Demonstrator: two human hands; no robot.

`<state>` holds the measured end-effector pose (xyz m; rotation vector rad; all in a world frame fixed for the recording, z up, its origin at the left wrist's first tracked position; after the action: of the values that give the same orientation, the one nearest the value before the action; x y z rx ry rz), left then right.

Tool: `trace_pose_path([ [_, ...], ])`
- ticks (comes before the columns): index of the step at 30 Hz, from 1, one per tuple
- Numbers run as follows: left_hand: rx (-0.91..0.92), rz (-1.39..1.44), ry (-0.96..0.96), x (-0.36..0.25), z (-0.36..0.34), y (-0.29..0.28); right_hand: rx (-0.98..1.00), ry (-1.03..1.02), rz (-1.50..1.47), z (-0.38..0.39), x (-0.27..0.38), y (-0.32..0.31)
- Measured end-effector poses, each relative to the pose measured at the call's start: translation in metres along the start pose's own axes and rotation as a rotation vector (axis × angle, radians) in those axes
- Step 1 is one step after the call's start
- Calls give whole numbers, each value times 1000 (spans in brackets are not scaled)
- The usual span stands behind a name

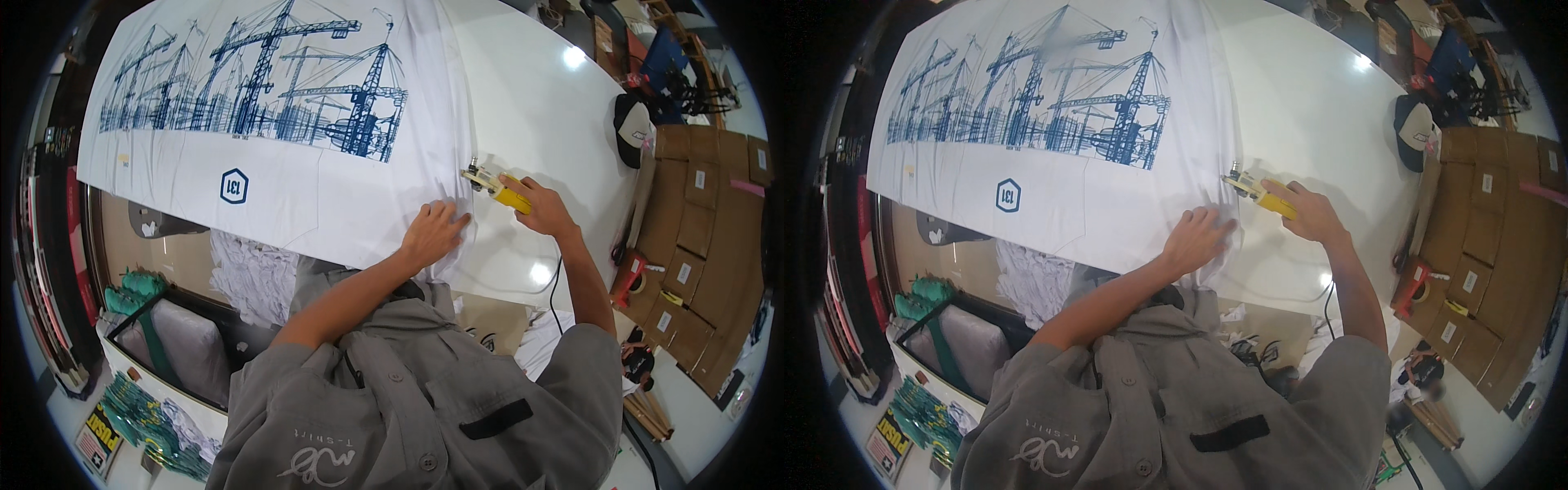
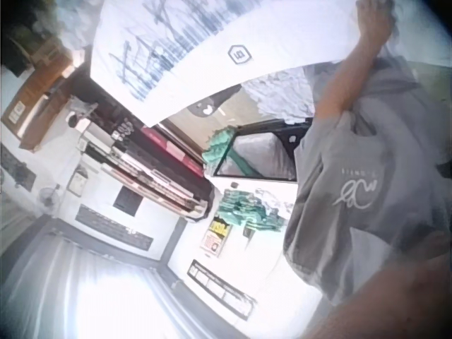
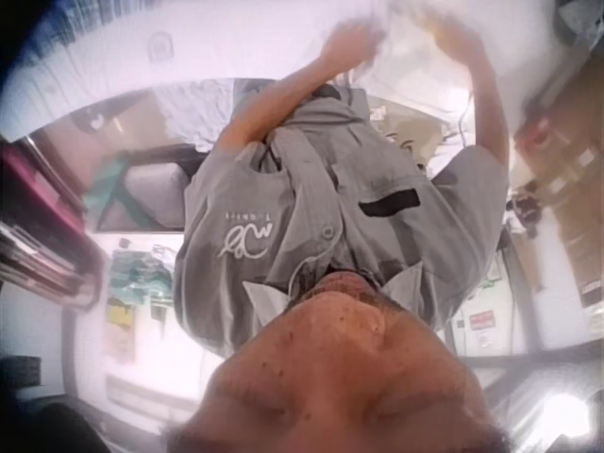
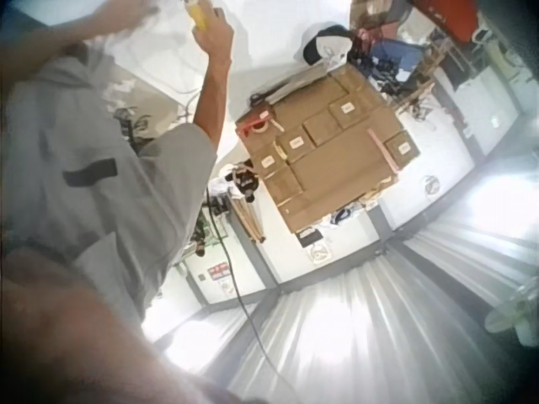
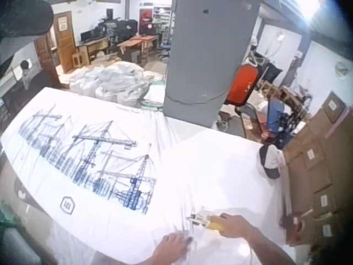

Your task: The person uses a yellow electric fabric cutter to cut a white t-shirt with a blue crane graphic on a large white table. They align the shirt, cut along the printed outline, and then remove the excess fabric pieces.

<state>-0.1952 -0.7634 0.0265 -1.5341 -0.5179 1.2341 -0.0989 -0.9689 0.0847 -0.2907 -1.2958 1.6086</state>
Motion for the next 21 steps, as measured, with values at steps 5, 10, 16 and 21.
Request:
trace_pose_path([
  [5, -20, -1, 36, -2, 3, 1, 37, -99, 21, -39, 28, 0],
  [10, 3, 55, 83, -7, 6, 8, 80, -114, 16, -74, 68, 1],
  [16, 139, 208, 272, -7, 19, 15, 72, -89, -59, -93, 94, 12],
  [21, 254, 463, 149, 39, 42, -14, 8, -141, -66, -90, 95, 17],
])
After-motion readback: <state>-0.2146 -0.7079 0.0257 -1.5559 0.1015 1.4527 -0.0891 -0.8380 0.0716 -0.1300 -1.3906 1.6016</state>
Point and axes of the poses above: each hand's wrist, its own z-axis away from the middle knuckle, its own y-axis out of the palm, x = y × z, the point moved 7 cm from there along -z, towards the middle knuckle, and after that the axes turned 8 degrees about -y, right-handed, at the moved point
